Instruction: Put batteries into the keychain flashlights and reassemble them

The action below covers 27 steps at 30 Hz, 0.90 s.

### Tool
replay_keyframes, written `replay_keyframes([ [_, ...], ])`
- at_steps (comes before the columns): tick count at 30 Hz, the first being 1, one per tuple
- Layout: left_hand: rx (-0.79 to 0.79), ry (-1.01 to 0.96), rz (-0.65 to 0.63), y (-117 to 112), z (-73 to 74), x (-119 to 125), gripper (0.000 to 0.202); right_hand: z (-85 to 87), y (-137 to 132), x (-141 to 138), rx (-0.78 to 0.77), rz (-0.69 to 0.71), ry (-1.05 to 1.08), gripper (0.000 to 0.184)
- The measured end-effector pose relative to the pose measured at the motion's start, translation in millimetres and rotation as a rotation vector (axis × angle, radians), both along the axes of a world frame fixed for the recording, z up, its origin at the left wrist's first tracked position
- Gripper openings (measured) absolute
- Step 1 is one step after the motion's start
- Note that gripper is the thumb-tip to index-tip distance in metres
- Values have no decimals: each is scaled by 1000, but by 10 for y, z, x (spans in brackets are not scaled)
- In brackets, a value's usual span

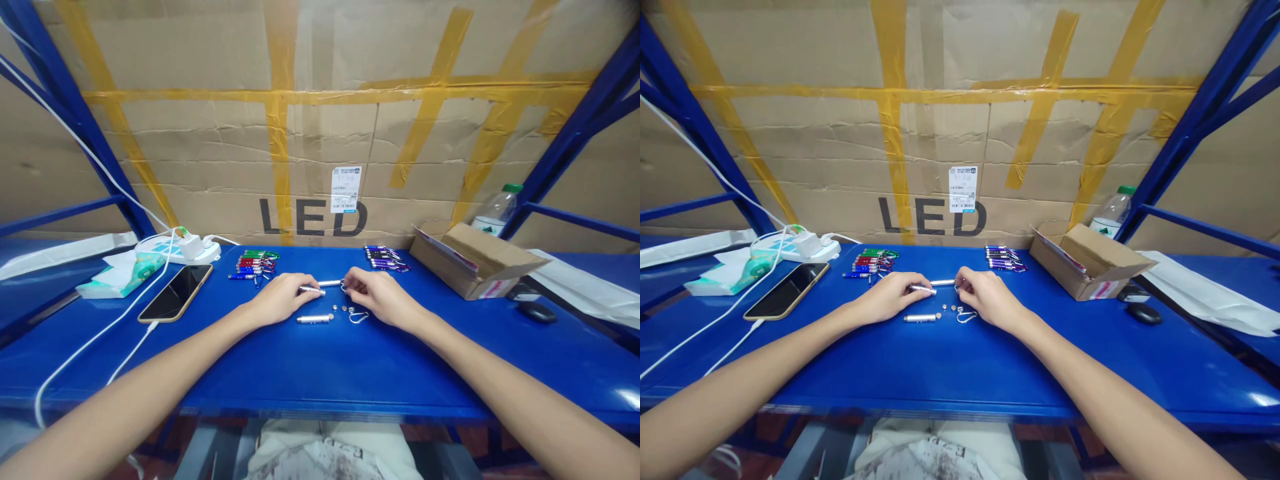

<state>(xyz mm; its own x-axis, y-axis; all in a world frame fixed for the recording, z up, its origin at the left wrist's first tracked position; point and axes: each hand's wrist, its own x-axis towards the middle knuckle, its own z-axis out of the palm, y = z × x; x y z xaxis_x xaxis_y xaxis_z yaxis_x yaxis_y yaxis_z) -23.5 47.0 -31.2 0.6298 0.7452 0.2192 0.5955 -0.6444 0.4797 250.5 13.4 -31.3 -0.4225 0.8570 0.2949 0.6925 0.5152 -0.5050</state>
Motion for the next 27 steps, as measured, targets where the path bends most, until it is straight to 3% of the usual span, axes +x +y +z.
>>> replay_keyframes([
  [8, 52, 52, -6, -17, 6, 18, 24, 29, -24, -36, 116, 31, -227, 21],
  [27, 151, 98, 29, -64, 64, 9, 20, 5, -44, -37, 207, 92, -268, 30],
])
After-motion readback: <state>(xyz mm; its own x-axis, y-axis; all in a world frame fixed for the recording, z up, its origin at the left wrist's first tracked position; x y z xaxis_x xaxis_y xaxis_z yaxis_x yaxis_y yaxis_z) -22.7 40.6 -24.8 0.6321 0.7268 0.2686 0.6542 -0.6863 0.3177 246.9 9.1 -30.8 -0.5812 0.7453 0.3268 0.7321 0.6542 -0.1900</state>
